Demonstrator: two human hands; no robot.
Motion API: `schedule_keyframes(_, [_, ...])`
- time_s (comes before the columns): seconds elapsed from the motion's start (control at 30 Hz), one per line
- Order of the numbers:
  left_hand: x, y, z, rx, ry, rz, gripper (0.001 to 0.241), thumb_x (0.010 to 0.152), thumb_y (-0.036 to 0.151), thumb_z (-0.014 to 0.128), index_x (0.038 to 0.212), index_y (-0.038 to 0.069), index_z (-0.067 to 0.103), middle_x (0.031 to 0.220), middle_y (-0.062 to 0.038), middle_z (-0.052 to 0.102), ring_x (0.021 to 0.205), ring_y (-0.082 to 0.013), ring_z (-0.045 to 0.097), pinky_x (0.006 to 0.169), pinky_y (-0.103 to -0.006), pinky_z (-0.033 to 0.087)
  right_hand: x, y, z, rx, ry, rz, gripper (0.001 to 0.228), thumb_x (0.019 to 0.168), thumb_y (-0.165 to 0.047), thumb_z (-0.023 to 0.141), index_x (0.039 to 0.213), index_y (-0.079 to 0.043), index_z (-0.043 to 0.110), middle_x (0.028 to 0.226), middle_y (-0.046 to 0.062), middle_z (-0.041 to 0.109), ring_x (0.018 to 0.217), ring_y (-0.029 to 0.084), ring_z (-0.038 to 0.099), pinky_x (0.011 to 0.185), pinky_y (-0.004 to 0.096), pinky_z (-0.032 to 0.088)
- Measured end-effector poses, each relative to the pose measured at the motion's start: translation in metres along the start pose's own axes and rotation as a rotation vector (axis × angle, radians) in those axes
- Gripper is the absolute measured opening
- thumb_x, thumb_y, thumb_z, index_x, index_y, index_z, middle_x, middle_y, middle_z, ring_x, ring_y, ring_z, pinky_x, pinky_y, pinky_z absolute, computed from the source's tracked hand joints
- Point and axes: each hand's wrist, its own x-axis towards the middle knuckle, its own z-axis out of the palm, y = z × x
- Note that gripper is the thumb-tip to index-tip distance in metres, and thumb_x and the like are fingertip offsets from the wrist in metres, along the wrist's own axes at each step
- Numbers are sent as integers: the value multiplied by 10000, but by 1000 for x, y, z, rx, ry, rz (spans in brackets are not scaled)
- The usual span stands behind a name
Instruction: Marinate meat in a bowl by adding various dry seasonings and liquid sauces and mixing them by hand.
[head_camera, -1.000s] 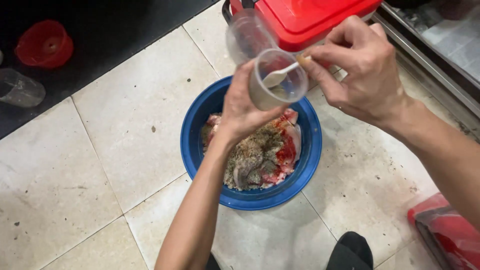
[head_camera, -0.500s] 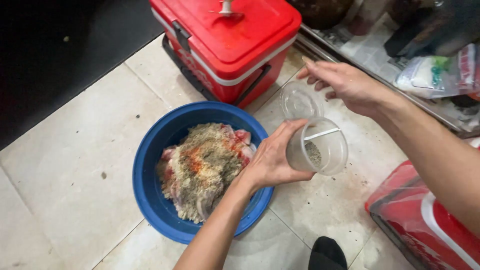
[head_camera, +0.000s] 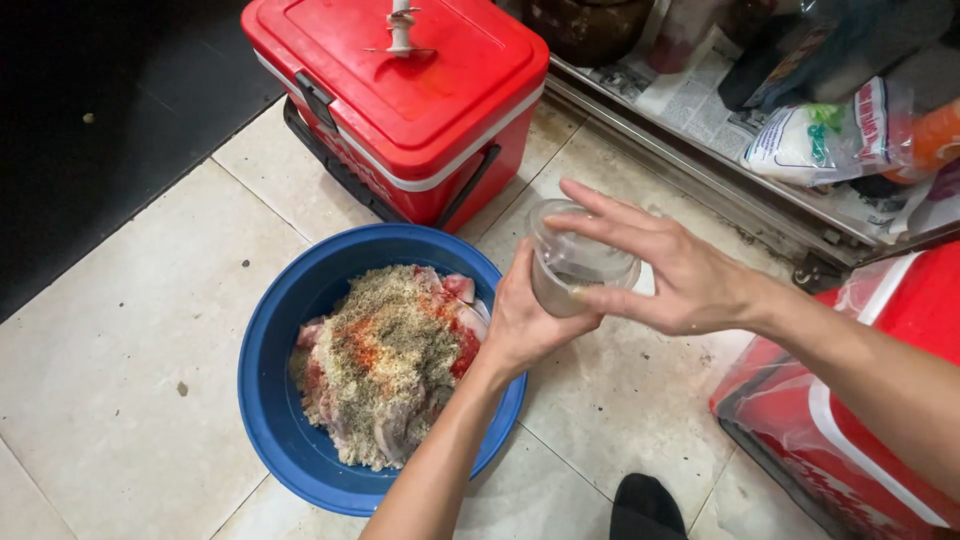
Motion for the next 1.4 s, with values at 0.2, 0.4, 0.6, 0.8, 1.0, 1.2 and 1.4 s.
schedule_keyframes(0.2, [2, -1, 9, 18, -21, -49, 856, 642, 290, 907, 1373, 60, 527, 1189, -125, 722, 1085, -255, 742, 941, -375, 595, -11, -8, 13, -267, 49, -21, 498, 1014, -374, 588, 1461, -167, 514, 1644, 207, 368, 1494, 411, 412, 1186, 519, 368])
schedule_keyframes(0.4, [3, -1, 9, -8, 1, 9, 924, 644, 280, 899, 1428, 54, 465, 1257, -131, 681, 1142, -248, 712, 962, -374, 580, -14, -13, 9, -314, 19, 69, 541, 1013, -359, 547, 1532, -221, 482, 1549, 190, 449, 1401, 390, 465, 1138, 497, 410])
schedule_keyframes(0.6, [6, 7, 8, 45, -80, 64, 990, 648, 289, 906, 1479, 60, 419, 1289, -152, 679, 1174, -280, 705, 988, -392, 569, -14, -17, 7, -299, 14, 80, 602, 1007, -396, 522, 1571, -209, 426, 1560, 211, 382, 1431, 413, 423, 1137, 512, 400])
schedule_keyframes(0.8, [5, 9, 10, 89, -53, 81, 944, 633, 294, 898, 1420, 56, 435, 1218, -160, 697, 1088, -302, 738, 922, -395, 600, -16, -18, 9, -318, -9, 130, 580, 1017, -467, 455, 1556, -254, 434, 1600, 223, 343, 1443, 432, 387, 1128, 544, 388])
schedule_keyframes(1.0, [3, 10, 16, 116, -100, 43, 921, 610, 300, 889, 1390, 60, 462, 1145, -168, 705, 1024, -311, 737, 859, -402, 597, -7, -14, -1, -309, -194, 306, 664, 962, -575, 427, 1556, -281, 387, 1583, 180, 323, 1422, 409, 403, 1105, 538, 397])
schedule_keyframes(1.2, [15, 7, 24, 88, -146, -40, 962, 629, 314, 886, 1429, 52, 420, 1207, -166, 686, 1090, -311, 738, 879, -404, 597, -7, -5, -13, -78, -292, 447, 806, 918, -647, 460, 1598, -246, 298, 1626, 134, 266, 1461, 368, 368, 1131, 528, 376])
schedule_keyframes(1.4, [35, 8, 50, 172, -38, 206, 1048, 660, 280, 924, 1506, 4, 370, 1392, -221, 592, 1274, -356, 632, 1029, -430, 534, -1, -17, -42, -308, -157, 479, 926, 722, -594, 722, 1507, -212, 415, 1532, 119, 386, 1386, 357, 459, 1069, 510, 449])
